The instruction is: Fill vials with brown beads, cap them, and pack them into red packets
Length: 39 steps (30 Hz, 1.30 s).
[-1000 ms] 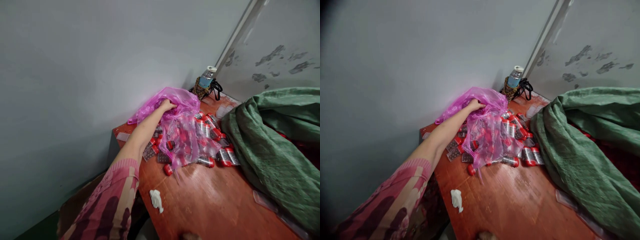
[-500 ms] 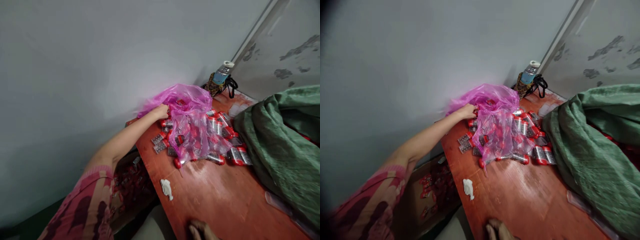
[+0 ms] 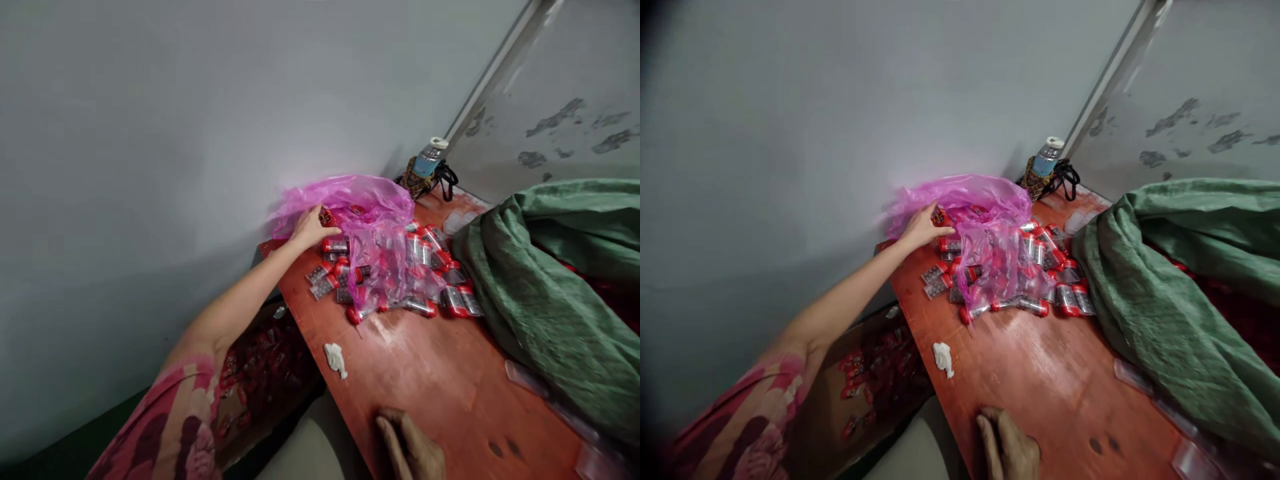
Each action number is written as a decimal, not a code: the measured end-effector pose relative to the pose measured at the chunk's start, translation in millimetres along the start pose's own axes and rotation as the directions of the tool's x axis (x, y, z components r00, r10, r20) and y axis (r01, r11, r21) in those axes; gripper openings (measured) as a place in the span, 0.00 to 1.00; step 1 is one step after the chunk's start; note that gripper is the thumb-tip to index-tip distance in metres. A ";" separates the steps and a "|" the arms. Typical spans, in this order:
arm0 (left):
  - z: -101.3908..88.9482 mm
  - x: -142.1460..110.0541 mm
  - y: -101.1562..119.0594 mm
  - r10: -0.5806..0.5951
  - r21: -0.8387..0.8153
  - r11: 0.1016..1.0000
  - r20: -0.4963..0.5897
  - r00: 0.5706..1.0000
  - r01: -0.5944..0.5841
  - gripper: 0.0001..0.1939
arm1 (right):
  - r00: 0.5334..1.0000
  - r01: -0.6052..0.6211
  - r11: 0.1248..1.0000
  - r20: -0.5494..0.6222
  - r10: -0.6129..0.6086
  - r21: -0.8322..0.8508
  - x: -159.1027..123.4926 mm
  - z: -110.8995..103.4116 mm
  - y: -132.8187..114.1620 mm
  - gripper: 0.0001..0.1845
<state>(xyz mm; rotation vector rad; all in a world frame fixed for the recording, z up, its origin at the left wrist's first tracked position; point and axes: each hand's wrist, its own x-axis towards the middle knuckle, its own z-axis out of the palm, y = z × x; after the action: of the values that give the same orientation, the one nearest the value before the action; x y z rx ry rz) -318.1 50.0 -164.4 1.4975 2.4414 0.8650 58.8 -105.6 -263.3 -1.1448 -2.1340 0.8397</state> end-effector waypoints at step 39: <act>50.4 -245.1 97.0 0.031 -0.814 -0.090 0.574 0.818 0.575 0.15 | 0.845 -0.089 0.311 -0.093 0.526 0.946 62.2 -30.5 -34.4 0.14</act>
<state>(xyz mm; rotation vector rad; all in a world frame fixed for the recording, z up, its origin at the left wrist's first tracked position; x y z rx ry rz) -102.6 -107.3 -193.9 0.3545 0.9291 1.4552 34.2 -59.2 -206.5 -0.9365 -0.7378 1.5562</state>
